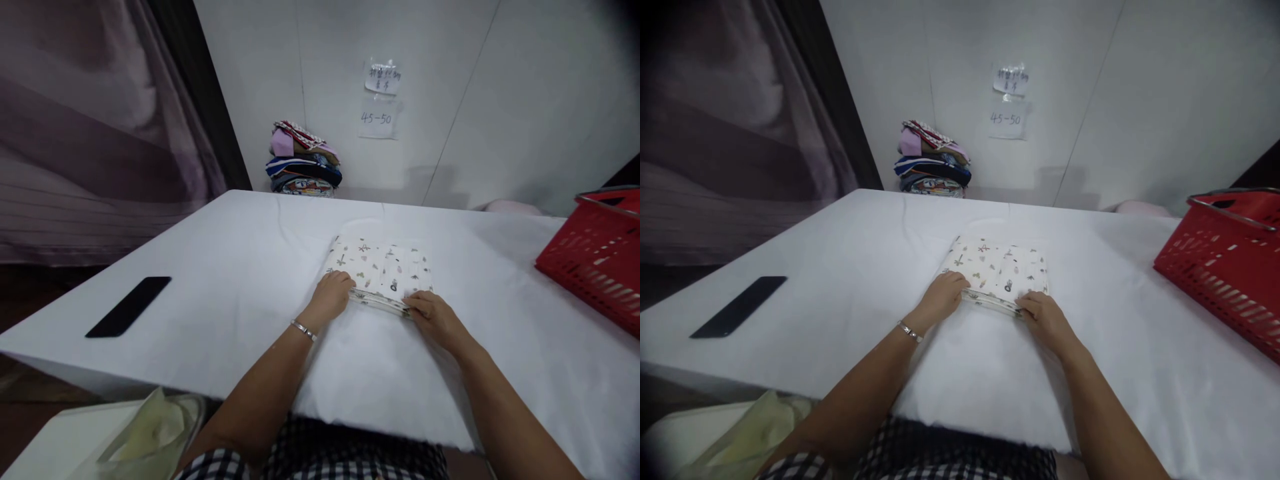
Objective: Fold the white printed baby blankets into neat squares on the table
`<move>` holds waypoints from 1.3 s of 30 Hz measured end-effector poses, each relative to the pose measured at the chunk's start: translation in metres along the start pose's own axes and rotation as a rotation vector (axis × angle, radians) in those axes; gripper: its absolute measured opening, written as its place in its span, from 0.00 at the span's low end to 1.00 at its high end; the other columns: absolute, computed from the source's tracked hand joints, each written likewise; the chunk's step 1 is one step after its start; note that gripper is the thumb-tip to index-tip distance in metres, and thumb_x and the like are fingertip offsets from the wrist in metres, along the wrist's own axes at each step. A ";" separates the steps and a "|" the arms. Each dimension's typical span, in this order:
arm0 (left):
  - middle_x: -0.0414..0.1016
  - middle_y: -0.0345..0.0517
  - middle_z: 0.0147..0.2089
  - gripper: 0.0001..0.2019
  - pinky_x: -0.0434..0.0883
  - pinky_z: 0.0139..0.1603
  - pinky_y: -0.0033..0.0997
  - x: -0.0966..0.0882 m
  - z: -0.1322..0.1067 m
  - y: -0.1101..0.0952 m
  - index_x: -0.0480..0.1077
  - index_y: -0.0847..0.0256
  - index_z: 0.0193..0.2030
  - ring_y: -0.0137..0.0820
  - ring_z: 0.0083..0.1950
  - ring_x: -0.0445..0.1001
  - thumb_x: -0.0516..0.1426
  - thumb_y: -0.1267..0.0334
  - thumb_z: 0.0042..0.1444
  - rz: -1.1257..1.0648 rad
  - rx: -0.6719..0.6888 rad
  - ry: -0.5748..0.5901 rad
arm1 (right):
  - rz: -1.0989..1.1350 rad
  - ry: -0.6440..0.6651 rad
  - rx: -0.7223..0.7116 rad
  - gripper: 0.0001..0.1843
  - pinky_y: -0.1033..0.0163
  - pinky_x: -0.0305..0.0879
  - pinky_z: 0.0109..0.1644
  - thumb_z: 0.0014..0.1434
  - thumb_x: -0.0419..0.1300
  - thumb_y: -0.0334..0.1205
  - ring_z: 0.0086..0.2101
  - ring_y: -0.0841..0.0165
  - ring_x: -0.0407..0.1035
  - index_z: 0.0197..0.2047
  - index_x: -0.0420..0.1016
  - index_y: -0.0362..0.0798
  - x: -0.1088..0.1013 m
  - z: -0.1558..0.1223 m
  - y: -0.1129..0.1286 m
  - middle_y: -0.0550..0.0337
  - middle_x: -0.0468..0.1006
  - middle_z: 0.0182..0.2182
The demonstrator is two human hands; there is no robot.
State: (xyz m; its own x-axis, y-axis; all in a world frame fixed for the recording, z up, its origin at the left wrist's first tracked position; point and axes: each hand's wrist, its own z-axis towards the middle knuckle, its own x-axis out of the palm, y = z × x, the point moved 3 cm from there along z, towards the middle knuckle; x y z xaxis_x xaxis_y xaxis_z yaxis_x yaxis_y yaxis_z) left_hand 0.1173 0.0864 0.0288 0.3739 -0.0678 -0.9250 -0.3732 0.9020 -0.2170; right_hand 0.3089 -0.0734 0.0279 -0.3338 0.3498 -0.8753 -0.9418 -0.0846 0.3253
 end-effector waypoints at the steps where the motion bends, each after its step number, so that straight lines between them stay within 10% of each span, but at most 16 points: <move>1: 0.69 0.44 0.41 0.16 0.63 0.45 0.36 -0.002 -0.001 0.002 0.68 0.57 0.40 0.34 0.45 0.65 0.50 0.79 0.49 0.012 -0.023 -0.003 | 0.006 0.001 0.003 0.15 0.59 0.66 0.38 0.58 0.50 0.33 0.35 0.65 0.69 0.42 0.76 0.53 0.000 0.000 0.000 0.56 0.76 0.35; 15: 0.71 0.43 0.39 0.13 0.64 0.42 0.35 -0.011 -0.019 0.026 0.69 0.57 0.34 0.35 0.45 0.65 0.51 0.78 0.48 0.041 -0.248 -0.132 | 0.029 -0.011 -0.014 0.15 0.57 0.66 0.40 0.57 0.49 0.33 0.36 0.64 0.69 0.41 0.76 0.50 0.000 -0.002 0.001 0.55 0.76 0.36; 25: 0.70 0.45 0.44 0.13 0.60 0.49 0.38 -0.012 -0.023 0.006 0.67 0.57 0.46 0.35 0.49 0.64 0.50 0.74 0.55 0.129 -0.103 -0.144 | -0.218 -0.007 0.000 0.18 0.56 0.61 0.46 0.57 0.51 0.35 0.42 0.60 0.66 0.49 0.72 0.44 0.010 0.014 0.029 0.49 0.74 0.44; 39: 0.70 0.44 0.36 0.08 0.59 0.46 0.37 -0.009 -0.023 0.009 0.67 0.59 0.35 0.33 0.43 0.65 0.49 0.72 0.59 0.101 -0.056 -0.202 | -0.160 0.002 -0.010 0.15 0.62 0.57 0.44 0.62 0.49 0.38 0.38 0.64 0.65 0.45 0.74 0.46 0.044 0.052 0.061 0.52 0.75 0.38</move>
State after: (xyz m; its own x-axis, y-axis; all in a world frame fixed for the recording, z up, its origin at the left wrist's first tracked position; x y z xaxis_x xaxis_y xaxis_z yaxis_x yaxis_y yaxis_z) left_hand 0.0909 0.0849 0.0285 0.4926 0.1136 -0.8628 -0.4616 0.8746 -0.1484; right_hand 0.2390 -0.0151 0.0277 -0.1798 0.3573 -0.9165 -0.9833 -0.0374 0.1783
